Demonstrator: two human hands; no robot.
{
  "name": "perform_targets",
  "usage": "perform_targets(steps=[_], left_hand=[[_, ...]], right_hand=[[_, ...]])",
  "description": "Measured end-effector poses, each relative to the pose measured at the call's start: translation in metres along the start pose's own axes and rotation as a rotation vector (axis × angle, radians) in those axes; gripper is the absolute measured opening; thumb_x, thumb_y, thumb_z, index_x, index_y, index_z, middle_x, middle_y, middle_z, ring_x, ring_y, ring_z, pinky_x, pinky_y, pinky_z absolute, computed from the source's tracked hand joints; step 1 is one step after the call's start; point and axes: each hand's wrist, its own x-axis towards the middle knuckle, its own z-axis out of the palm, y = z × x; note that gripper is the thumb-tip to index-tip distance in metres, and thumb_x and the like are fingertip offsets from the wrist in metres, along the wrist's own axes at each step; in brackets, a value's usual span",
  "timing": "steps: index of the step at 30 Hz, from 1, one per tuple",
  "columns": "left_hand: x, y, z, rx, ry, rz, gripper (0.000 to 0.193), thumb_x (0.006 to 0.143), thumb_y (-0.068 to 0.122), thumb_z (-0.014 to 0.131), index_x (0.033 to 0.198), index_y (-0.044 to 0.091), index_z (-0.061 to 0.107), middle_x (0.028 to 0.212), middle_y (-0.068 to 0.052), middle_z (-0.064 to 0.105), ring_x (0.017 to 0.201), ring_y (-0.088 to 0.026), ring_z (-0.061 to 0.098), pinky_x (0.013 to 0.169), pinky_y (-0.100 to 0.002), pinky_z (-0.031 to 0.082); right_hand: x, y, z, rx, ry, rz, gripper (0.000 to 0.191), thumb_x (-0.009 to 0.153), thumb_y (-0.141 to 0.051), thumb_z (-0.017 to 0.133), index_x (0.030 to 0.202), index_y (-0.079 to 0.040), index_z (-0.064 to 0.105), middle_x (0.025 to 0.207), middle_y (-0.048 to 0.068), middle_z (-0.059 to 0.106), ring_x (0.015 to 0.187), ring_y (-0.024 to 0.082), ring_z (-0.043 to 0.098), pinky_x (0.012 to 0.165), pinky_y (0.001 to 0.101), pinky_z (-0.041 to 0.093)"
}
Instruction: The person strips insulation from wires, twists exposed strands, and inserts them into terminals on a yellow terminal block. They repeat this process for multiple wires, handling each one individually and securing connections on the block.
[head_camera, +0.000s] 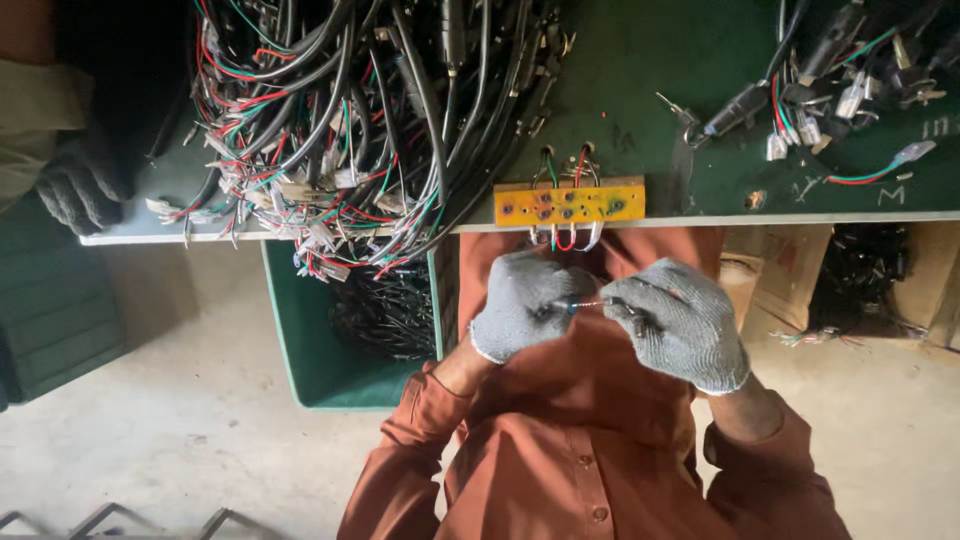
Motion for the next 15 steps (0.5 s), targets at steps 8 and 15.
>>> perform_targets(steps=[8,15], left_hand=[[-0.002,0.001,0.008,-0.398,-0.063,-0.134,0.015,0.071,0.015,0.071,0.069,0.014,0.055,0.064,-0.007,0.052,0.062,-0.030,0.052,0.066,-0.043,0.044],[-0.005,-0.011,0.011,-0.477,-0.022,0.026,0.005,0.078,0.011,0.067,0.083,0.013,0.069,0.070,-0.006,0.055,0.065,-0.031,0.052,0.065,-0.042,0.042]], right_hand=[[-0.012,0.000,0.018,0.373,0.008,0.141,0.009,0.093,-0.005,0.074,0.102,-0.003,0.073,0.091,0.004,0.072,0.071,0.016,0.070,0.062,0.0278,0.054],[-0.013,0.015,0.029,1.544,0.697,0.533,0.024,0.099,-0.029,0.072,0.086,-0.010,0.069,0.090,0.000,0.068,0.083,0.011,0.061,0.078,0.0269,0.051]])
